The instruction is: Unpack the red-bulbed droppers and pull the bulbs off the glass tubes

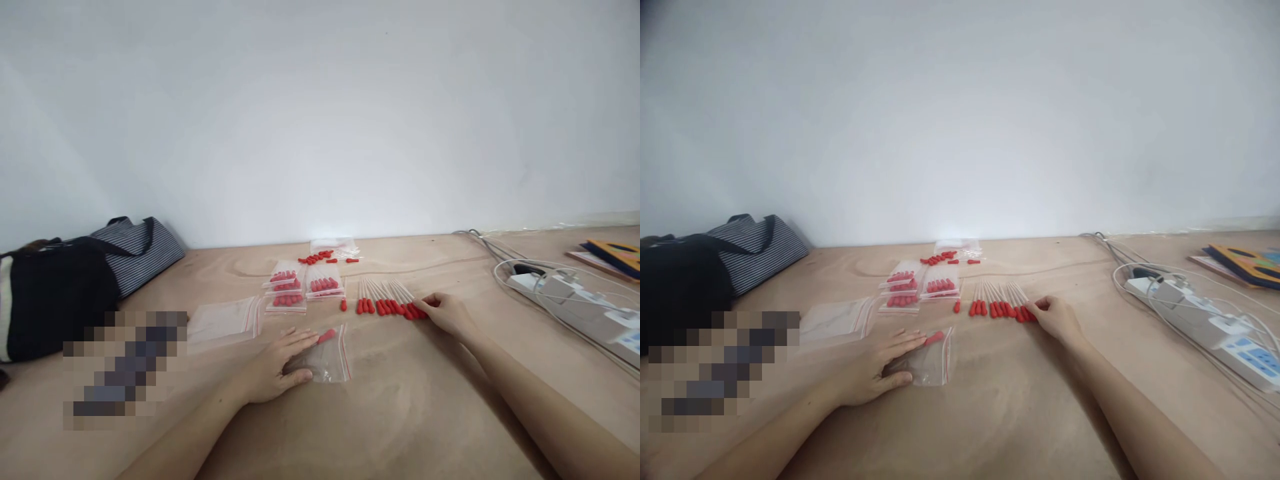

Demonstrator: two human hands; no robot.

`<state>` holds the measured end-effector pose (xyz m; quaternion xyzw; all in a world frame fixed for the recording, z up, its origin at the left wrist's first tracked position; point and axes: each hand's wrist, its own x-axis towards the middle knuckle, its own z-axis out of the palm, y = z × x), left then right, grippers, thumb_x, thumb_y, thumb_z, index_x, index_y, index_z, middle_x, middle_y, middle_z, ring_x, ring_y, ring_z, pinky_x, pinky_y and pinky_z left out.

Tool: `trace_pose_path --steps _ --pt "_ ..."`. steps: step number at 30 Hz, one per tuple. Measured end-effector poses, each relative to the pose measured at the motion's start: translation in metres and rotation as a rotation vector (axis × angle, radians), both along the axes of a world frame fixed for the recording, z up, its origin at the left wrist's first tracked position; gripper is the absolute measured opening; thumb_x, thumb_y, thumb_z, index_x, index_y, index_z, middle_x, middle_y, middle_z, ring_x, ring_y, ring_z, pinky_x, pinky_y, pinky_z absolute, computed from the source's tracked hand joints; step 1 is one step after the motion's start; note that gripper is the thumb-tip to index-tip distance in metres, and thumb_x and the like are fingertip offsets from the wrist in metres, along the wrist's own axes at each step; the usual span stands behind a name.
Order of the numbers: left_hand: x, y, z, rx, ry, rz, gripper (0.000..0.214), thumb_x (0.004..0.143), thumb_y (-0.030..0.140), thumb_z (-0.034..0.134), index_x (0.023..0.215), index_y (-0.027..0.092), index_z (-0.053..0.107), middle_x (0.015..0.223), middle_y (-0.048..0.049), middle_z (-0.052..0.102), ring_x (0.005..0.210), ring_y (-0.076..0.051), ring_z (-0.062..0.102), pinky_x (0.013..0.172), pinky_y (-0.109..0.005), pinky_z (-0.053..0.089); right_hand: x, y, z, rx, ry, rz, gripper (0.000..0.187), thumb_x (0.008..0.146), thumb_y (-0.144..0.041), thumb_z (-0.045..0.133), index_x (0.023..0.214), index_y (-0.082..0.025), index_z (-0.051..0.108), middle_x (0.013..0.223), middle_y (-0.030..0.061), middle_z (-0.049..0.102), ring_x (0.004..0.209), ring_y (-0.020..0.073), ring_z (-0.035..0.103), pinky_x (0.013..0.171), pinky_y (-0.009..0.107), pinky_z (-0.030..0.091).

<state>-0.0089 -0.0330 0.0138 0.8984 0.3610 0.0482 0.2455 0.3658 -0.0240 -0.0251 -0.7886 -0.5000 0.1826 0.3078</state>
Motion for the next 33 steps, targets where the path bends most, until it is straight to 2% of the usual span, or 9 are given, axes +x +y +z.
trace_pose_path --steps 5,9,10,12,14,15,21,27,33 --pt "-0.001 0.0 -0.001 0.015 0.007 -0.015 0.055 0.083 0.044 0.044 0.133 0.03 0.028 0.138 -0.0008 0.033 0.128 -0.024 0.023 0.104 -0.048 0.019 0.007 0.0 0.002 0.015 0.054 0.007 0.042 0.065 -0.056 0.052 0.07 -0.018 0.067 0.068 0.0051 0.067 0.064 0.0188 0.06 0.052 0.024 0.039" --pt "0.0 0.0 -0.001 0.035 0.032 0.018 0.056 0.082 0.046 0.044 0.133 0.03 0.027 0.138 -0.0019 0.032 0.127 -0.025 0.025 0.103 -0.049 0.022 -0.014 -0.007 0.014 0.238 0.0 -0.075 0.038 0.069 -0.051 0.05 0.076 -0.017 0.065 0.07 0.0058 0.065 0.059 0.0171 0.057 0.052 0.025 0.038" --pt "0.0 -0.001 -0.001 0.043 0.032 0.017 0.056 0.082 0.046 0.044 0.133 0.03 0.026 0.138 -0.0024 0.032 0.127 -0.025 0.025 0.103 -0.049 0.022 -0.026 -0.01 0.017 0.292 0.007 -0.014 0.035 0.07 -0.049 0.05 0.075 -0.017 0.065 0.07 0.0054 0.064 0.058 0.0163 0.055 0.052 0.026 0.038" --pt "0.001 -0.001 -0.001 0.053 0.025 0.0 0.057 0.082 0.045 0.044 0.134 0.029 0.025 0.138 -0.0036 0.031 0.127 -0.025 0.026 0.103 -0.048 0.023 -0.055 -0.017 0.021 0.367 0.066 0.319 0.029 0.073 -0.043 0.05 0.074 -0.019 0.065 0.072 0.0044 0.064 0.065 0.0158 0.056 0.058 0.025 0.041" --pt "0.001 -0.001 0.0 0.053 0.019 -0.013 0.058 0.082 0.045 0.045 0.134 0.027 0.025 0.139 -0.0043 0.031 0.127 -0.025 0.025 0.103 -0.047 0.022 -0.085 -0.024 0.022 0.356 -0.012 0.608 0.02 0.075 -0.035 0.051 0.074 -0.022 0.066 0.074 0.0026 0.063 0.072 0.0154 0.056 0.066 0.026 0.041" --pt "0.001 -0.001 -0.001 0.05 0.017 -0.013 0.058 0.082 0.045 0.045 0.134 0.027 0.025 0.139 -0.0044 0.031 0.127 -0.025 0.025 0.103 -0.047 0.022 -0.098 -0.027 0.021 0.337 -0.071 0.659 0.017 0.075 -0.032 0.052 0.074 -0.023 0.067 0.071 0.0018 0.061 0.072 0.0152 0.055 0.066 0.026 0.04" --pt "-0.001 0.0 -0.005 0.034 -0.027 0.0 0.057 0.081 0.045 0.047 0.133 0.027 0.029 0.137 -0.0039 0.034 0.127 -0.025 0.026 0.103 -0.046 0.023 -0.135 -0.027 0.017 0.251 -0.187 0.754 0.015 0.075 -0.034 0.054 0.073 -0.027 0.067 0.067 -0.0005 0.058 0.071 0.0139 0.051 0.061 0.025 0.035" --pt "-0.001 -0.001 -0.005 0.032 -0.031 0.002 0.057 0.081 0.044 0.048 0.132 0.027 0.03 0.137 -0.0046 0.035 0.126 -0.025 0.027 0.102 -0.047 0.024 -0.139 -0.028 0.017 0.241 -0.152 0.672 0.002 0.065 -0.024 0.064 0.066 -0.024 0.065 0.075 -0.0009 0.058 0.074 0.0131 0.05 0.062 0.024 0.035" --pt "0.001 0.0 -0.002 0.002 -0.049 -0.014 0.056 0.081 0.043 0.049 0.131 0.028 0.031 0.137 -0.0024 0.034 0.128 -0.024 0.025 0.105 -0.048 0.018 -0.14 -0.027 0.012 0.28 -0.248 0.807 0.018 0.074 -0.03 0.057 0.09 -0.028 0.065 0.078 0.0009 0.055 0.076 0.0146 0.046 0.066 0.027 0.034"
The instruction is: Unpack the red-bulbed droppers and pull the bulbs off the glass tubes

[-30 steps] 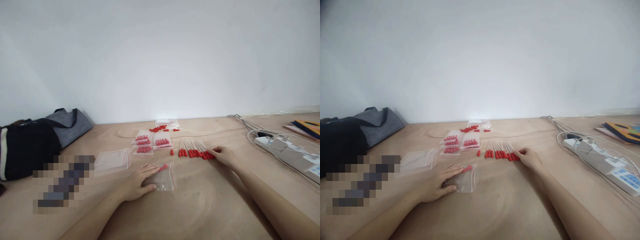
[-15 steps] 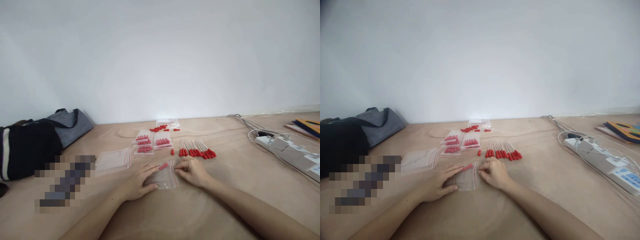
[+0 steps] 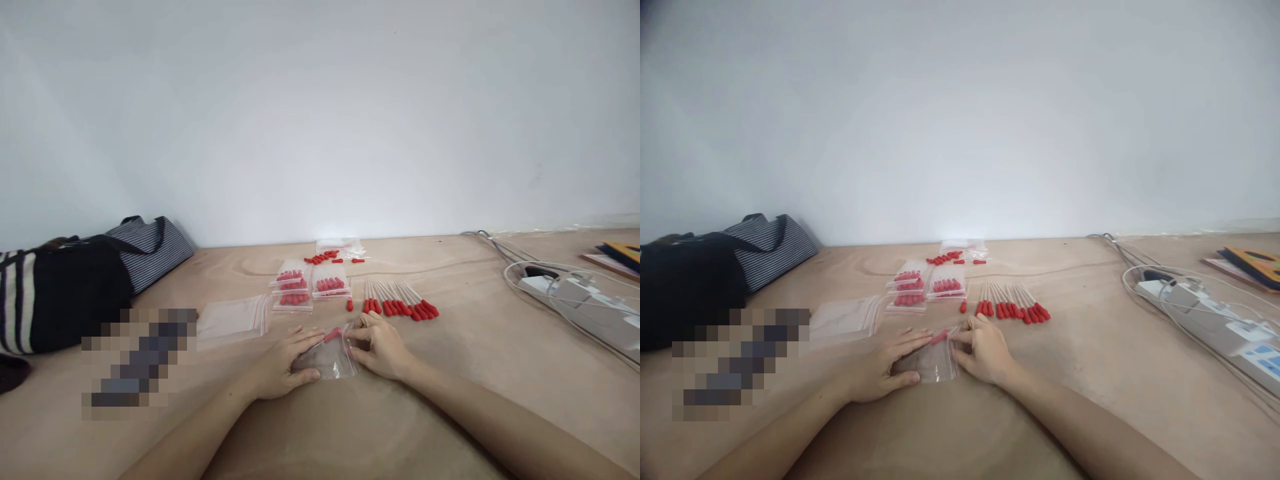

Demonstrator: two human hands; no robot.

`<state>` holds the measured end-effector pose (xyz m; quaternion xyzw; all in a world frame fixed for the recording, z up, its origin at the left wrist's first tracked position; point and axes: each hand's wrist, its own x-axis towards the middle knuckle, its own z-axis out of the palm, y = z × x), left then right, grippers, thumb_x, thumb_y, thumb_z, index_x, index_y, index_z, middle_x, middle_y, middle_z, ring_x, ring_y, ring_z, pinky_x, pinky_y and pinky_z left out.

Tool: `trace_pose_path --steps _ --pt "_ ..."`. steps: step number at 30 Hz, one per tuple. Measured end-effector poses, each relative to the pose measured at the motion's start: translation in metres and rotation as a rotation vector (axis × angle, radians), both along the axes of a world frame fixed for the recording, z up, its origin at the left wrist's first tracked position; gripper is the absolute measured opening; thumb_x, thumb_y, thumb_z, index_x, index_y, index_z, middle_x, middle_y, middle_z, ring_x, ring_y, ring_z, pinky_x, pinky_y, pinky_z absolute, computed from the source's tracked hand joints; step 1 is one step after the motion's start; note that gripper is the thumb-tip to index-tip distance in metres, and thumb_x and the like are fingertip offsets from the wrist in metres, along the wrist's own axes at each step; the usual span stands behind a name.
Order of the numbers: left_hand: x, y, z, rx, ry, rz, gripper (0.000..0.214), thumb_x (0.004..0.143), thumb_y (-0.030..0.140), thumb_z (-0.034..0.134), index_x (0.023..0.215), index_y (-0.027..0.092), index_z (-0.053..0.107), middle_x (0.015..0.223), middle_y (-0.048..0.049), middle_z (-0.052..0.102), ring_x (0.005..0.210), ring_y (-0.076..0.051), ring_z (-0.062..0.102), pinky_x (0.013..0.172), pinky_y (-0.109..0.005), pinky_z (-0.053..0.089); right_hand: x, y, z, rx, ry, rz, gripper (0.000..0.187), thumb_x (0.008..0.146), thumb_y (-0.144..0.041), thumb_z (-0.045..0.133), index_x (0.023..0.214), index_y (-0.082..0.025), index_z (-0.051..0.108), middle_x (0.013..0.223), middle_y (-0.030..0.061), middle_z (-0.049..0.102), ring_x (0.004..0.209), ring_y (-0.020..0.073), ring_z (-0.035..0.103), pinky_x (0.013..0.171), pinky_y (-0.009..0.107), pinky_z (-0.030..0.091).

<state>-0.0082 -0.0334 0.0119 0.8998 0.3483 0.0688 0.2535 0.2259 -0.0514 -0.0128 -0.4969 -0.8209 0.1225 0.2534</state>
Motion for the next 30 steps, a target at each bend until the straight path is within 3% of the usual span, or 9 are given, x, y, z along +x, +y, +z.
trace_pose_path --steps 3,7,14,17,23,27,30 --pt "0.0009 0.0006 0.0022 -0.006 -0.015 -0.035 0.056 0.081 0.043 0.049 0.131 0.029 0.031 0.137 -0.0021 0.034 0.127 -0.022 0.028 0.106 -0.047 0.015 -0.0028 0.0011 0.0 0.024 -0.069 0.035 0.026 0.076 -0.027 0.053 0.101 -0.024 0.059 0.082 0.0026 0.054 0.078 0.0156 0.045 0.071 0.029 0.032" --pt "0.0005 0.0013 0.0031 -0.019 -0.017 -0.051 0.056 0.081 0.043 0.049 0.132 0.029 0.031 0.137 -0.0023 0.035 0.127 -0.022 0.027 0.106 -0.047 0.014 -0.0066 0.0038 0.0005 0.017 -0.146 -0.012 0.021 0.077 -0.028 0.052 0.097 -0.022 0.057 0.089 0.0041 0.052 0.085 0.0181 0.043 0.075 0.032 0.03" --pt "-0.0004 0.0011 0.0014 -0.004 -0.024 -0.073 0.052 0.081 0.044 0.048 0.13 0.031 0.034 0.136 -0.0015 0.035 0.126 -0.023 0.028 0.105 -0.048 0.015 -0.0073 0.0083 0.001 -0.07 0.066 -0.067 0.018 0.072 -0.035 0.06 0.085 -0.023 0.06 0.084 0.0016 0.051 0.083 0.0169 0.044 0.075 0.031 0.032" --pt "-0.0002 0.0012 0.0006 0.006 -0.024 -0.072 0.053 0.081 0.046 0.048 0.13 0.031 0.033 0.137 -0.0014 0.033 0.127 -0.023 0.028 0.105 -0.048 0.015 -0.0083 0.0077 -0.0003 -0.046 0.064 -0.061 0.022 0.07 -0.037 0.062 0.089 -0.026 0.062 0.089 0.0023 0.05 0.086 0.0183 0.043 0.077 0.033 0.031" --pt "-0.0016 0.0021 0.0007 0.004 -0.002 -0.074 0.053 0.08 0.048 0.048 0.129 0.03 0.036 0.136 -0.0021 0.034 0.127 -0.024 0.027 0.105 -0.049 0.016 -0.0048 0.0022 -0.0018 0.0 0.077 -0.079 0.006 0.074 -0.021 0.056 0.078 -0.022 0.06 0.092 0.0023 0.05 0.09 0.0177 0.043 0.08 0.034 0.03" --pt "-0.0011 0.0032 0.001 0.009 -0.003 -0.098 0.053 0.08 0.048 0.048 0.129 0.031 0.036 0.137 -0.002 0.033 0.127 -0.024 0.026 0.105 -0.049 0.015 -0.0033 -0.0011 -0.0012 0.005 0.046 -0.059 0.017 0.074 -0.028 0.057 0.091 -0.027 0.061 0.1 0.0027 0.051 0.095 0.0196 0.041 0.08 0.037 0.028" --pt "-0.0007 0.0033 0.0011 0.016 0.025 -0.106 0.051 0.081 0.048 0.047 0.128 0.031 0.036 0.138 -0.0017 0.031 0.128 -0.024 0.024 0.105 -0.048 0.014 -0.0066 -0.0002 -0.0008 -0.009 0.015 -0.052 0.013 0.075 -0.032 0.058 0.086 -0.026 0.062 0.104 0.0031 0.051 0.097 0.0204 0.041 0.08 0.038 0.027"
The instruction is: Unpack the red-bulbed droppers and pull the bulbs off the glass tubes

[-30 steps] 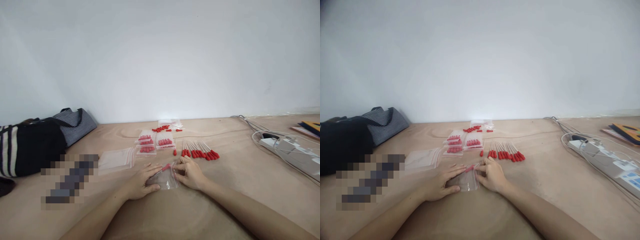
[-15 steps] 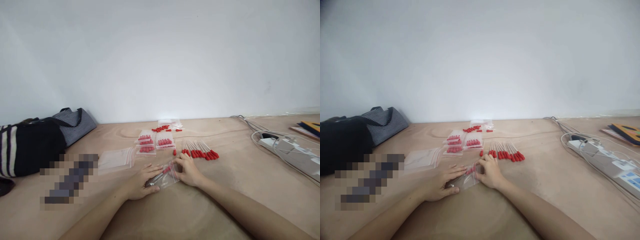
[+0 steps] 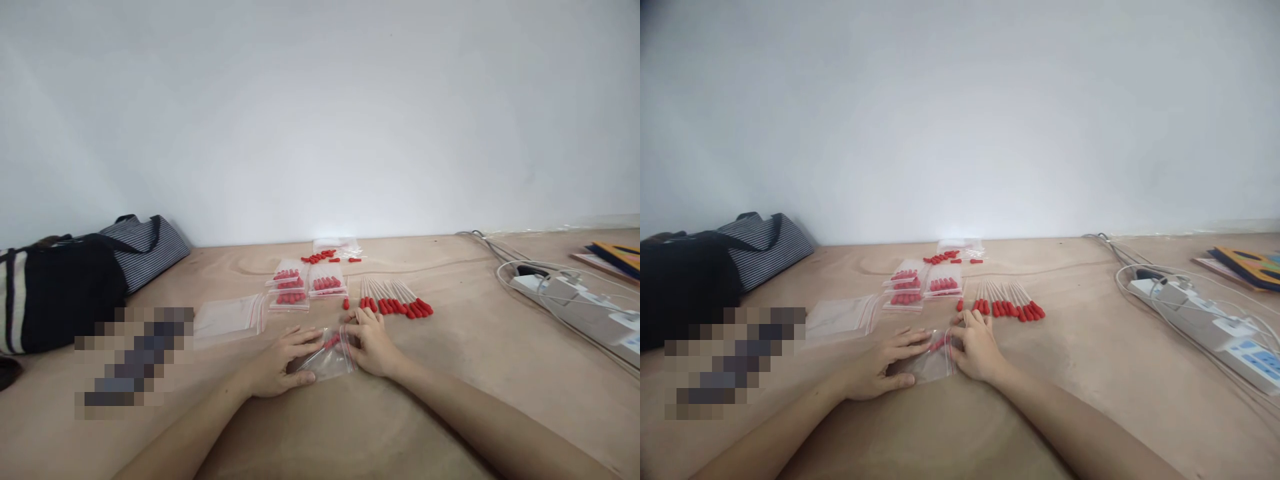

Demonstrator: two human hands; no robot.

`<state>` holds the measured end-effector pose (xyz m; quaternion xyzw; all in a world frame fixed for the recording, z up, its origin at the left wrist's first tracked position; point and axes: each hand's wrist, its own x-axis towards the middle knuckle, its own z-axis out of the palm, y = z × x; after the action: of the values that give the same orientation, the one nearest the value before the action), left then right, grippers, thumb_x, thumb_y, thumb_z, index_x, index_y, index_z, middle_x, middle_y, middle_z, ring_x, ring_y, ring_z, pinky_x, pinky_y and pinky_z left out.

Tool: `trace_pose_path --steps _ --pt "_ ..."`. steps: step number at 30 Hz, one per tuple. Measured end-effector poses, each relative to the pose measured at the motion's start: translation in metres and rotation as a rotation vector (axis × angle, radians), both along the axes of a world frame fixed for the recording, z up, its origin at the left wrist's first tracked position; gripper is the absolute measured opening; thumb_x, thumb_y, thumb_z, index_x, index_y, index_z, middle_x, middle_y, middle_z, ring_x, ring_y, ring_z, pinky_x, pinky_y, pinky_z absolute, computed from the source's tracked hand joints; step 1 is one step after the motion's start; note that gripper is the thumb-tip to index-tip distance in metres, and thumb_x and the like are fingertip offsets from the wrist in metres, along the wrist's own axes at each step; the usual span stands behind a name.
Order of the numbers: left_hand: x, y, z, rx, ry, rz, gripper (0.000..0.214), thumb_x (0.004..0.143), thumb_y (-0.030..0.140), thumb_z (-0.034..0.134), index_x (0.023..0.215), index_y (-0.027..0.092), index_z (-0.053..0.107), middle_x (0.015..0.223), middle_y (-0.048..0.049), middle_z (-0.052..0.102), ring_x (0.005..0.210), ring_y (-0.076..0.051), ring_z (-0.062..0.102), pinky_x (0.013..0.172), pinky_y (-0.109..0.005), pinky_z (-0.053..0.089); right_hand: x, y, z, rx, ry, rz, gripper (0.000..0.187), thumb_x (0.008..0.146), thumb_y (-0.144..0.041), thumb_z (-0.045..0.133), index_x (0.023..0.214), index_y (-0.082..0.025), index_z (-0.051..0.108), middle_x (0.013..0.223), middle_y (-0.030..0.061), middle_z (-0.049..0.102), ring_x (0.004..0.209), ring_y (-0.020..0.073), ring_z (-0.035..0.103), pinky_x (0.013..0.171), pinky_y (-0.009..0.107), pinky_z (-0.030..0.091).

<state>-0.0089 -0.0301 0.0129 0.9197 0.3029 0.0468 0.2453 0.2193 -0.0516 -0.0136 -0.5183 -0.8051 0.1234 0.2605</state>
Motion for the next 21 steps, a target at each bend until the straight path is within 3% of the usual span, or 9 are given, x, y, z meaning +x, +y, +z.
trace_pose_path --steps 7,10,13,18,21 --pt "0.0 -0.001 0.002 -0.016 0.001 0.02 0.051 0.081 0.047 0.047 0.129 0.032 0.035 0.138 -0.0009 0.031 0.128 -0.022 0.025 0.105 -0.047 0.015 0.011 -0.005 0.005 0.041 0.065 0.081 0.006 0.075 -0.025 0.055 0.079 -0.02 0.055 0.096 0.004 0.056 0.093 0.0189 0.046 0.082 0.038 0.029" --pt "-0.001 -0.001 0.002 -0.027 -0.007 0.025 0.051 0.081 0.048 0.047 0.128 0.032 0.036 0.138 -0.0011 0.031 0.127 -0.023 0.026 0.105 -0.048 0.015 0.038 -0.007 0.008 0.032 0.186 0.037 0.01 0.076 -0.028 0.054 0.081 -0.02 0.055 0.087 0.0031 0.059 0.087 0.0186 0.05 0.082 0.038 0.032" --pt "-0.004 -0.001 0.001 -0.045 -0.03 0.05 0.051 0.079 0.048 0.05 0.127 0.034 0.038 0.137 -0.0002 0.033 0.128 -0.025 0.024 0.104 -0.05 0.015 0.074 -0.004 0.011 -0.05 0.415 -0.013 0.019 0.076 -0.038 0.052 0.077 -0.019 0.055 0.078 0.003 0.06 0.077 0.0172 0.054 0.072 0.032 0.04" --pt "-0.009 0.002 0.0 -0.056 -0.081 0.052 0.052 0.077 0.045 0.053 0.126 0.032 0.04 0.138 -0.0019 0.032 0.125 -0.026 0.029 0.102 -0.046 0.024 0.12 0.005 0.009 0.016 0.7 -0.383 0.029 0.065 -0.046 0.061 0.071 -0.017 0.057 0.068 0.0033 0.062 0.064 0.0163 0.057 0.06 0.028 0.043" --pt "-0.007 0.001 0.002 0.077 -0.13 0.218 0.042 0.079 0.042 0.05 0.117 0.025 0.049 0.128 -0.0061 0.044 0.117 -0.024 0.04 0.097 -0.041 0.033 0.125 0.01 0.002 0.109 0.734 -0.578 0.031 0.06 -0.046 0.064 0.068 -0.017 0.058 0.068 0.0051 0.064 0.064 0.0179 0.058 0.058 0.028 0.043"
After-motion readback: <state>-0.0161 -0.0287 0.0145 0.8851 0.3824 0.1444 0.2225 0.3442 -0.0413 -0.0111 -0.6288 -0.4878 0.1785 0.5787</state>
